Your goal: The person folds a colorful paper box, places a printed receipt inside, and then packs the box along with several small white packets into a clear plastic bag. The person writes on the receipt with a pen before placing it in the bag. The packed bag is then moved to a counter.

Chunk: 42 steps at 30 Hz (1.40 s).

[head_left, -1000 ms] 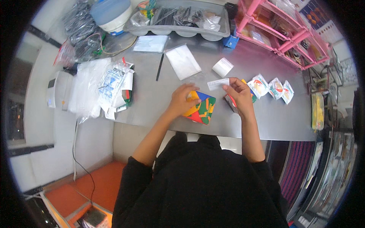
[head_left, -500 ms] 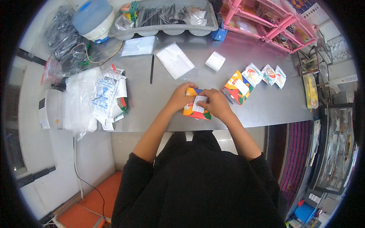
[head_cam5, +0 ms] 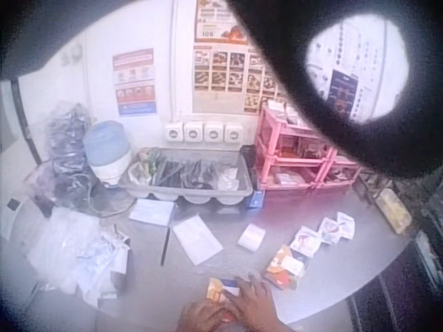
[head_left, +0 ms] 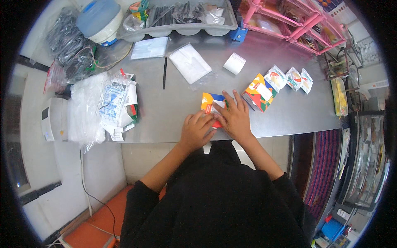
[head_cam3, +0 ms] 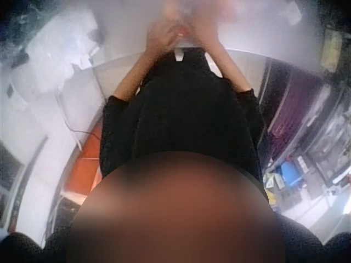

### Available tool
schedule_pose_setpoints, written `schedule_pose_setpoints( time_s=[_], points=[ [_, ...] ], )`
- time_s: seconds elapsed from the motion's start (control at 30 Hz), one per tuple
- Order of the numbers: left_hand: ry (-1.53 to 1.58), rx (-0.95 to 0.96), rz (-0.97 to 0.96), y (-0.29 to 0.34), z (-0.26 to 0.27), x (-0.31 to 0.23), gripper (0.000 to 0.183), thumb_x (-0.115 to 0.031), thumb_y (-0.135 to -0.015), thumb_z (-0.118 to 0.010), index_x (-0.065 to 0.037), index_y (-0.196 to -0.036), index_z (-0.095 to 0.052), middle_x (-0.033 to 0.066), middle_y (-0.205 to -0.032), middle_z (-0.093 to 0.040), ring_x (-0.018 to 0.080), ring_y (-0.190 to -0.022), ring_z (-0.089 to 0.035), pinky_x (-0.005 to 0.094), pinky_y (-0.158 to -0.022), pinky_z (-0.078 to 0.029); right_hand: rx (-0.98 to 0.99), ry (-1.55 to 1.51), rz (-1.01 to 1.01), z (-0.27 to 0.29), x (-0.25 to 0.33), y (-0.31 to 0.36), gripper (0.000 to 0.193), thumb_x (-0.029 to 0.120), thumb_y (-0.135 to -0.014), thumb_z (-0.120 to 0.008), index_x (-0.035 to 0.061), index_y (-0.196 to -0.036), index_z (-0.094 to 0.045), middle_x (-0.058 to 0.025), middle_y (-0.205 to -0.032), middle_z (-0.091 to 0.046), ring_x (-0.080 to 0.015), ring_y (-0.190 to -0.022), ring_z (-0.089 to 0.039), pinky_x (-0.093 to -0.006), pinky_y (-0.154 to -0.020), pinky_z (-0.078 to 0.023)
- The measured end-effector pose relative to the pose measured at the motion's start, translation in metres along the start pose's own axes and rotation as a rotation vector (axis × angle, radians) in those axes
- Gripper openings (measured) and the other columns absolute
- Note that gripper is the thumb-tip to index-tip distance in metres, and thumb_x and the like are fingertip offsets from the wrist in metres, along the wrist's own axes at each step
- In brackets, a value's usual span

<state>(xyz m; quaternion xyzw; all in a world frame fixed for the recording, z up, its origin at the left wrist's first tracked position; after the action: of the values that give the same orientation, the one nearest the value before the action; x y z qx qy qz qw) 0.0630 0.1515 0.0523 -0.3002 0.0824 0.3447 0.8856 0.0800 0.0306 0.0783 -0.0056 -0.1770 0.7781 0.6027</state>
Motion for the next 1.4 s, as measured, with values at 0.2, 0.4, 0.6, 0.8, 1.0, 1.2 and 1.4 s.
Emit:
schedule_pose_setpoints(
  time_s=[0.2,0.4,0.6,0.8,1.0,1.2,1.4],
  points=[
    [-0.015,-0.01,-0.01,0.005,-0.001,0.001,0.034,-0.03,-0.075,-0.063,-0.014,-0.105,-0.061,0.0018,-0.117,-0.054,0.0241,-0.111,-0.045,0.0415,-0.083,-0.037,0.009,0.047,0.004,-0.008,0.003,0.006,0.033,0.037,-0.084,-0.052,0.0261,-0.115,-0.061,-0.0087,-0.137,-0.036,-0.0353,-0.128,-0.027,-0.0503,-0.1,-0.025],
    [-0.026,-0.027,0.007,0.004,-0.006,0.002,0.033,-0.023,-0.073,-0.064,-0.015,-0.105,-0.061,0.0008,-0.115,-0.055,0.0235,-0.109,-0.047,0.0406,-0.082,-0.037,-0.036,0.069,-0.07,-0.002,-0.007,0.008,0.033,0.038,-0.083,-0.053,0.0273,-0.114,-0.061,-0.0078,-0.137,-0.036,-0.0339,-0.129,-0.027,-0.051,-0.1,-0.023],
    [-0.056,-0.065,0.008,0.005,-0.007,0.002,0.034,-0.017,-0.072,-0.063,-0.016,-0.106,-0.061,-0.0002,-0.112,-0.056,0.0219,-0.107,-0.048,0.0393,-0.082,-0.037,-0.026,0.087,-0.103,0.001,-0.014,0.015,0.033,0.037,-0.083,-0.055,0.0269,-0.113,-0.061,-0.0075,-0.137,-0.037,-0.0333,-0.128,-0.028,-0.05,-0.1,-0.023],
    [0.024,0.019,0.054,-0.002,-0.007,0.006,0.046,-0.02,-0.069,-0.065,-0.013,-0.114,-0.056,0.0006,-0.121,-0.052,0.0226,-0.109,-0.046,0.0397,-0.083,-0.035,-0.043,0.082,-0.122,0.006,-0.015,0.022,0.033,0.035,-0.082,-0.056,0.0276,-0.114,-0.061,-0.007,-0.137,-0.037,-0.033,-0.128,-0.028,-0.0495,-0.1,-0.023],
    [-0.065,0.134,-0.02,-0.011,-0.004,0.006,0.052,-0.022,-0.069,-0.064,-0.01,-0.118,-0.054,0.0013,-0.129,-0.047,0.0207,-0.105,-0.047,0.0373,-0.079,-0.037,0.063,0.068,-0.064,0.006,-0.001,0.045,0.033,0.036,-0.082,-0.056,0.0301,-0.114,-0.06,-0.0067,-0.137,-0.036,-0.0321,-0.129,-0.026,-0.0497,-0.1,-0.023],
    [-0.084,0.145,-0.008,-0.009,-0.005,0.008,0.052,-0.023,-0.069,-0.064,-0.014,-0.119,-0.053,-0.0021,-0.133,-0.044,0.0228,-0.115,-0.042,0.042,-0.087,-0.033,0.15,0.032,-0.129,-0.005,-0.002,0.048,0.03,0.036,-0.08,-0.059,0.0303,-0.11,-0.063,-0.0057,-0.138,-0.037,-0.0317,-0.13,-0.027,-0.0501,-0.099,-0.024],
    [-0.029,0.144,-0.014,-0.005,-0.013,0.016,0.053,-0.022,-0.069,-0.065,-0.014,-0.12,-0.053,0.0048,-0.135,-0.042,0.0301,-0.125,-0.034,0.0485,-0.096,-0.028,0.051,0.004,-0.123,0.002,0.003,0.047,0.03,0.036,-0.076,-0.063,0.0297,-0.105,-0.064,-0.005,-0.136,-0.038,-0.0311,-0.13,-0.027,-0.0495,-0.099,-0.024]
  ],
)
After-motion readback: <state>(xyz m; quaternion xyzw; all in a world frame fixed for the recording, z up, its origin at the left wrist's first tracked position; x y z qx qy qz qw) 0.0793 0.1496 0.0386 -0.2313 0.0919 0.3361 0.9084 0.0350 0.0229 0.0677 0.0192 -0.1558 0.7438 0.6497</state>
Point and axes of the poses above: each hand's wrist, its own y-axis away from the middle knuckle, its own z-axis out of the back of the hand, x = y × z, the point moved 7 cm from there along -y, towards the middle knuckle
